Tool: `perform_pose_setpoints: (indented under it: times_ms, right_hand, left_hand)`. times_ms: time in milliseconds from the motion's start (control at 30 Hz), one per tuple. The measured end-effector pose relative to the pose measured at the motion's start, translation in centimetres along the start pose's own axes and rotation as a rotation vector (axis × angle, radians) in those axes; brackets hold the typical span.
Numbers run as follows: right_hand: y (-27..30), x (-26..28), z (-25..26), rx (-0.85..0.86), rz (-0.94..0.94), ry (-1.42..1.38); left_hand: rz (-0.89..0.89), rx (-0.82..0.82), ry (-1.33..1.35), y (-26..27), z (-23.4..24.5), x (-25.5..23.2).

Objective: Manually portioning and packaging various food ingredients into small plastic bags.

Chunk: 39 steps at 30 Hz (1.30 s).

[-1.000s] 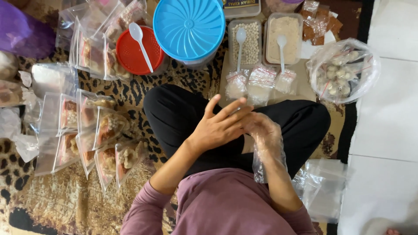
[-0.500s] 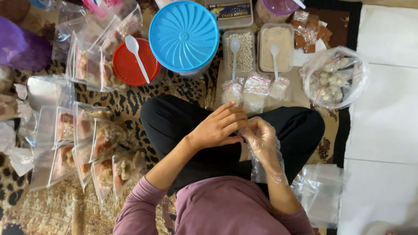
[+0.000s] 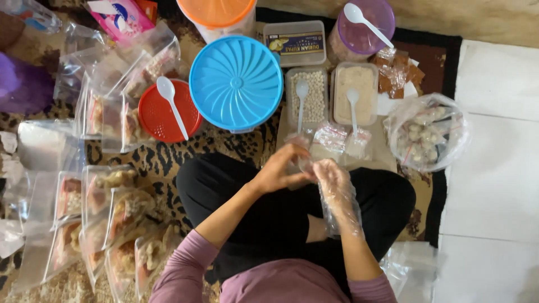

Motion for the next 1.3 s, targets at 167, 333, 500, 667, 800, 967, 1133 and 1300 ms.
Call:
perform_pose_setpoints:
  times_ms: [167, 333, 500, 667, 800, 967, 1133, 1300]
  right_hand:
    - [-5.5, 3.6, 0.3, -0.118, 0.444, 0.392]
    - [-11.5, 5.6, -4.5, 0.118, 0.345, 0.547]
    - [-15.9, -2.0, -6.5, -0.094, 1.288, 1.156]
    - [-14.5, 0.1, -5.4, -0.084, 1.410, 0.994]
    - [-14.2, -1.0, -4.1, -0.113, 1.465, 0.846]
    - [-10.5, 4.1, -1.0, -0.229, 1.523, 0.804]
    - [-7.6, 10.6, 2.2, -0.300, 1.555, 0.831]
    - [-5.1, 18.8, -2.2, -0.270, 1.687, 0.720]
  left_hand:
    - [0.344, -0.264, -0.009, -1.4, 3.6, 5.0]
    - [0.507, -0.289, -0.009, -1.4, 3.8, 7.4]
    - [0.515, -0.258, -0.002, -1.5, 3.6, 8.2]
    - [0.492, -0.253, -0.001, -1.8, 3.7, 7.9]
    - [0.457, -0.275, 0.016, -1.6, 3.8, 7.8]
    - [0.296, -0.342, 0.145, -1.7, 4.3, 5.4]
    - [0.230, -0.350, 0.206, -1.5, 3.9, 5.6]
    - [0.206, -0.230, 0.080, -1.6, 2.4, 6.0]
Point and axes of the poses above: each hand's wrist, its own y-axis away from the middle knuckle, its own z-axis out of the back of the hand, x = y × z, the point moved 6 cm from there along -y, towards the middle knuckle, and after that the axes turned 2 degrees about y, right-handed, at the moved point
